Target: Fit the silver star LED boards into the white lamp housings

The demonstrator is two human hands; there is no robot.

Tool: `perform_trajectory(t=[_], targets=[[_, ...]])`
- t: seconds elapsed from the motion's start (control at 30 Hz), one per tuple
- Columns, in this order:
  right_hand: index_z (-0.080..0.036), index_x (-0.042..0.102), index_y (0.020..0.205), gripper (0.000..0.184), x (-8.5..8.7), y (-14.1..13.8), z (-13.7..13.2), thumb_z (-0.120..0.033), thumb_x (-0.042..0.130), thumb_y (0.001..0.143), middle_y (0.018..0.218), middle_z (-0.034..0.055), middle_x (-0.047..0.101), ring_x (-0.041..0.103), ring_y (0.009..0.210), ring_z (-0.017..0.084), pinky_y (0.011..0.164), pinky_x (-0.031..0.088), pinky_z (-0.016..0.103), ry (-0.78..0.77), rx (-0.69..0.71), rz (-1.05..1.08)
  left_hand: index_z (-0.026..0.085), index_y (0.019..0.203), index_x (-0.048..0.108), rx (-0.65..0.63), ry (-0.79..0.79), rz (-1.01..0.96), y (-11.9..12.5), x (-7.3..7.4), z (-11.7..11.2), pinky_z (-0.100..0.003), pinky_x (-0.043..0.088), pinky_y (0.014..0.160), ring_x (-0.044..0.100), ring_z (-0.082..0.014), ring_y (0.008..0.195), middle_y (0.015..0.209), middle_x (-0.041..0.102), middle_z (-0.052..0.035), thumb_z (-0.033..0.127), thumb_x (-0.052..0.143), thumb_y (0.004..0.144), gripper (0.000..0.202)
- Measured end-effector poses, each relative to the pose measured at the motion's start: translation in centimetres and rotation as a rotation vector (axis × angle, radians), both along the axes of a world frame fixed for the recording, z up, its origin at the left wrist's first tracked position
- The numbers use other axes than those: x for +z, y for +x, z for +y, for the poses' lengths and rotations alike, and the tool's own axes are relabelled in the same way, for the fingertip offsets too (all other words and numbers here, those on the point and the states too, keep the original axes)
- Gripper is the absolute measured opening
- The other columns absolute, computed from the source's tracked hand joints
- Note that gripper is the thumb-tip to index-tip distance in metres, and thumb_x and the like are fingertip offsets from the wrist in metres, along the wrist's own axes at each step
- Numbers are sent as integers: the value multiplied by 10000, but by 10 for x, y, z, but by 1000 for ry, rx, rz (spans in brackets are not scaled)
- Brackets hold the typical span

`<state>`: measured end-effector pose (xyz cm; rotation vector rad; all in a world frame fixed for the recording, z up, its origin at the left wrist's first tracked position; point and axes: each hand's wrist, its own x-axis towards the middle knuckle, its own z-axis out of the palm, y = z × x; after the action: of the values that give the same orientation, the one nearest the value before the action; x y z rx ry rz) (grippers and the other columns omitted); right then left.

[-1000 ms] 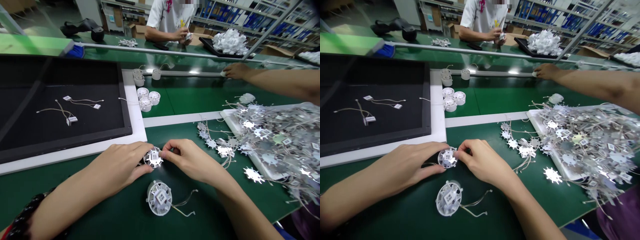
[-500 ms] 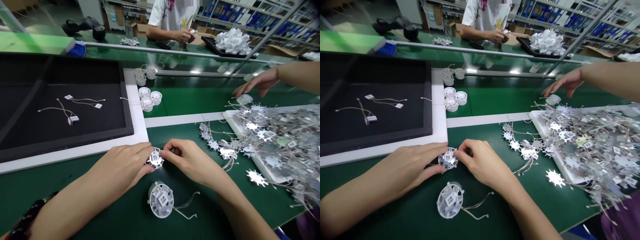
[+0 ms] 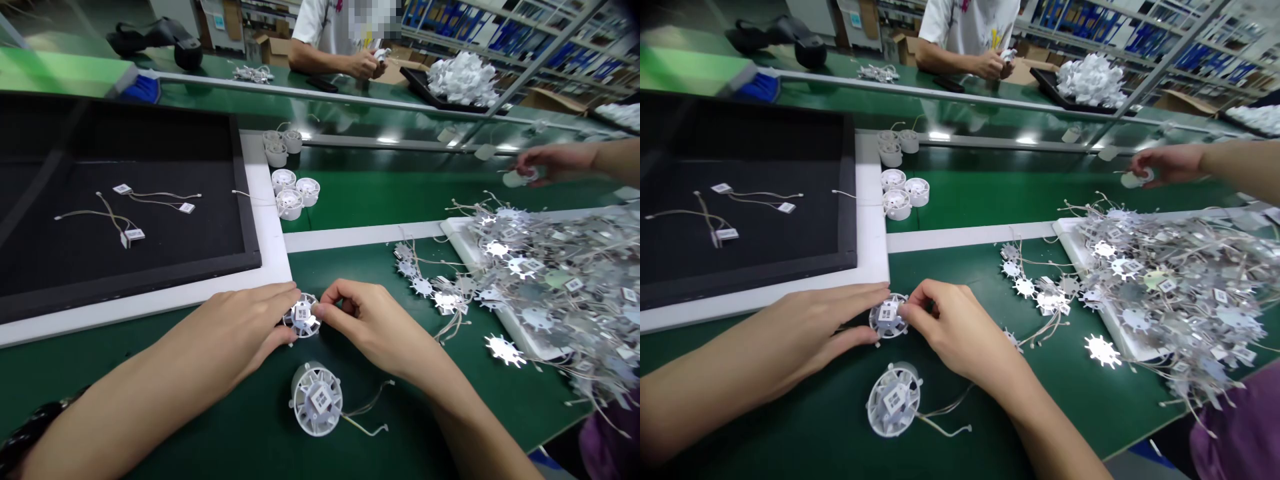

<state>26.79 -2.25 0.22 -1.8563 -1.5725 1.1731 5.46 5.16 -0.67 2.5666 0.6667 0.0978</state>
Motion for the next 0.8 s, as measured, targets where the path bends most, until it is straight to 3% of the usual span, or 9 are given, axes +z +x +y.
perform_trajectory(t=[0.27, 0.4, 0.53, 0.8], targets=[[-209, 658, 783, 229, -4, 0, 1, -349, 635, 962, 697, -42, 641, 507, 627, 117, 568, 368, 266, 25, -17, 26, 213, 1243, 670, 30, -90, 57, 4, 6, 5, -454, 591, 986, 742, -309, 1092, 1092, 761, -67, 271, 631, 1006, 247], [-212, 656, 785, 235, -5, -1, 0, -359, 629, 966, 693, -44, 635, 500, 614, 114, 552, 361, 263, 32, -27, 26, 199, 1252, 668, 43, -81, 114, 4, 9, 3, -495, 608, 962, 747, -329, 1084, 1193, 755, -91, 259, 654, 995, 265], [-213, 628, 764, 249, -4, 0, -2, -366, 630, 961, 653, -47, 609, 482, 589, 114, 525, 343, 260, 14, -24, 7, 184, 1271, 659, 31, -48, 111, 4, 10, 1, -537, 630, 901, 755, -363, 1058, 1299, 728, -124, 358, 679, 989, 332], [-212, 616, 763, 252, -4, 0, -1, -354, 606, 971, 630, -45, 593, 479, 579, 117, 528, 335, 260, 3, -7, -23, 189, 1231, 688, 22, 17, 27, 5, 0, 0, -430, 639, 838, 773, -318, 1010, 1224, 767, -86, 310, 678, 992, 268]])
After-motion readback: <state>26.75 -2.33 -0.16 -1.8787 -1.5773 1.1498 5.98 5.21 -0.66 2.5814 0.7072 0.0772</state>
